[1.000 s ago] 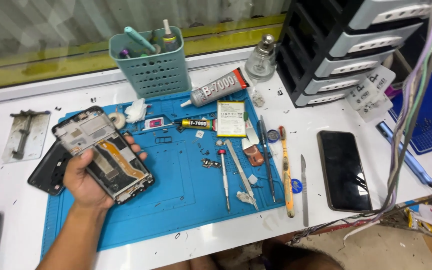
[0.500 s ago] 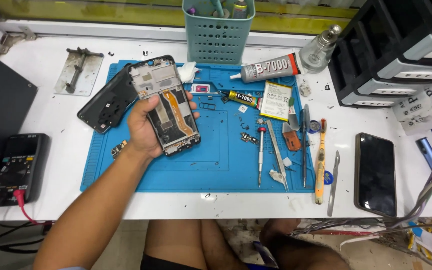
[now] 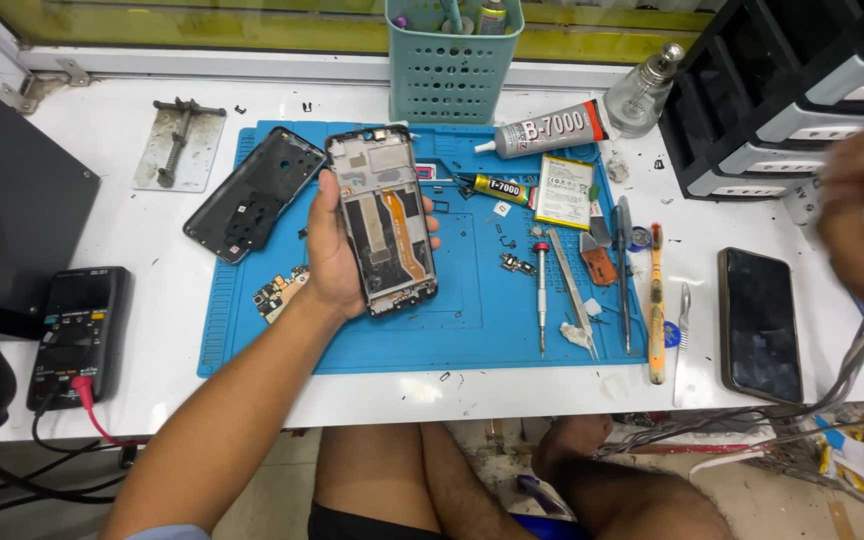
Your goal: Repairing or inspecting a mobile phone motherboard using precision tools on a workbench
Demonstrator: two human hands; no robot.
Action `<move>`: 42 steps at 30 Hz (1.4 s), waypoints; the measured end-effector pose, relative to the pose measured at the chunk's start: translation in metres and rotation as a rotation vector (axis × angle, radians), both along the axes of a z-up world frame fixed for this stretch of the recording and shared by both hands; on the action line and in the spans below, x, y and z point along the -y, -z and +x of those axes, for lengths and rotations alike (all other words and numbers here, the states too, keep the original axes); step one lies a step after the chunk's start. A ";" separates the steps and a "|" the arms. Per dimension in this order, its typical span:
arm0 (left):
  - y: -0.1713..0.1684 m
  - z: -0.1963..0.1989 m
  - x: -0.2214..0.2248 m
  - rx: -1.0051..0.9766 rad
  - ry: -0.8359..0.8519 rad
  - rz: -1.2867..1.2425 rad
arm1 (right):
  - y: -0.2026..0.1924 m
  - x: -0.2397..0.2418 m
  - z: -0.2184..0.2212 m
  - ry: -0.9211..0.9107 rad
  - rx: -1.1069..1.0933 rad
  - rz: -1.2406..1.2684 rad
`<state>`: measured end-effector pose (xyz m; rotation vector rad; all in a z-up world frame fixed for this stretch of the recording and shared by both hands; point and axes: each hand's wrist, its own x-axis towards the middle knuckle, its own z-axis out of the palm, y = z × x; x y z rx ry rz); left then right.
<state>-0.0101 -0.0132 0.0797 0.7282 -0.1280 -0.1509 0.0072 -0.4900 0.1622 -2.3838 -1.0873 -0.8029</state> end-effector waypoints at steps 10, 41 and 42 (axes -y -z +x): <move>0.019 0.008 -0.010 -0.004 0.117 -0.110 | 0.043 -0.158 0.026 0.270 -0.383 -0.205; 0.011 -0.004 0.003 0.126 0.208 -0.070 | 0.060 -0.238 -0.030 0.603 -0.628 -0.402; 0.011 -0.005 0.002 0.132 0.228 -0.088 | 0.062 -0.238 -0.031 0.610 -0.637 -0.390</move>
